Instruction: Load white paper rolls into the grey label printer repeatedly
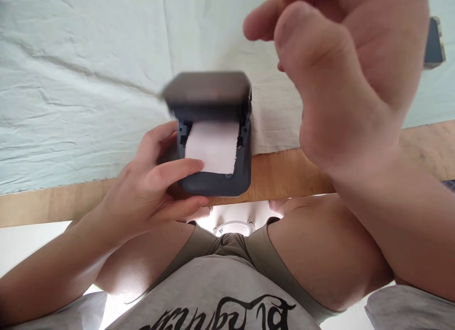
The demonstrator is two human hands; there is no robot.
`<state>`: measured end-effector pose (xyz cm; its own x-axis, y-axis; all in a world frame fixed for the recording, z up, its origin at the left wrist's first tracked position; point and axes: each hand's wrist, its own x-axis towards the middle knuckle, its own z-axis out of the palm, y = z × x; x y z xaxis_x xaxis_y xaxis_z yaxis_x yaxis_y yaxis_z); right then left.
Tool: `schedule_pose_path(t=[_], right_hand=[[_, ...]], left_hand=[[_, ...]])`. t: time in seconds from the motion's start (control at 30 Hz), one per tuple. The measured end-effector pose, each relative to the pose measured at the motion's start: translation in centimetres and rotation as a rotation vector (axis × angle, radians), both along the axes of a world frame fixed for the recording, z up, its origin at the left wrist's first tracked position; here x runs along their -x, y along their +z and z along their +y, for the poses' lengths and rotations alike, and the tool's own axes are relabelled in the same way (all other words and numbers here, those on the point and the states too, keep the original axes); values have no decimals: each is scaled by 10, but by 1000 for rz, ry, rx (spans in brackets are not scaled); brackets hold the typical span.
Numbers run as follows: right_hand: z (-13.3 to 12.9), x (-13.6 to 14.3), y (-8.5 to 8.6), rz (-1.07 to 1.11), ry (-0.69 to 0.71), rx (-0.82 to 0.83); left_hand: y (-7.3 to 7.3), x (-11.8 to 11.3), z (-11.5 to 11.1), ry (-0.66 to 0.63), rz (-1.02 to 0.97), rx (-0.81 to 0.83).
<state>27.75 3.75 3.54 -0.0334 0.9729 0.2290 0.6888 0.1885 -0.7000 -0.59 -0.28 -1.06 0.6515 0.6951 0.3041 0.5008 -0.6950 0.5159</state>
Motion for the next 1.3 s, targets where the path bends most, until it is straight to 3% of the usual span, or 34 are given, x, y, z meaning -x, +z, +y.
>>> schedule_pose_path(t=[0.07,0.17,0.27,0.43,0.63,0.9,1.03,1.1,1.3], right_hand=[[-1,-1,-1,145,-43,-25],[0,-3,-5,41,135,-10],[2,-3,-11,-35,277,130],[7,-1,-18,-39,327,255],[14,-4,-11,-2,381,380],[2,-2,-11,-63,304,302],[-5,-9,-11,-117,47,239],[-7,-13,-11,-224,-16,269],[-3,-18,-14,-410,266,367]], left_hand=[[-1,0,0,0,-9,-2],[-3,0,2,-18,-10,-11],[-5,-1,3,-26,-33,-48],[-7,-3,0,46,16,-35],[-4,-1,2,70,48,-39],[-2,-5,-1,135,68,31],[1,-2,1,136,174,87],[4,-1,3,136,226,132],[7,-5,5,200,229,155]])
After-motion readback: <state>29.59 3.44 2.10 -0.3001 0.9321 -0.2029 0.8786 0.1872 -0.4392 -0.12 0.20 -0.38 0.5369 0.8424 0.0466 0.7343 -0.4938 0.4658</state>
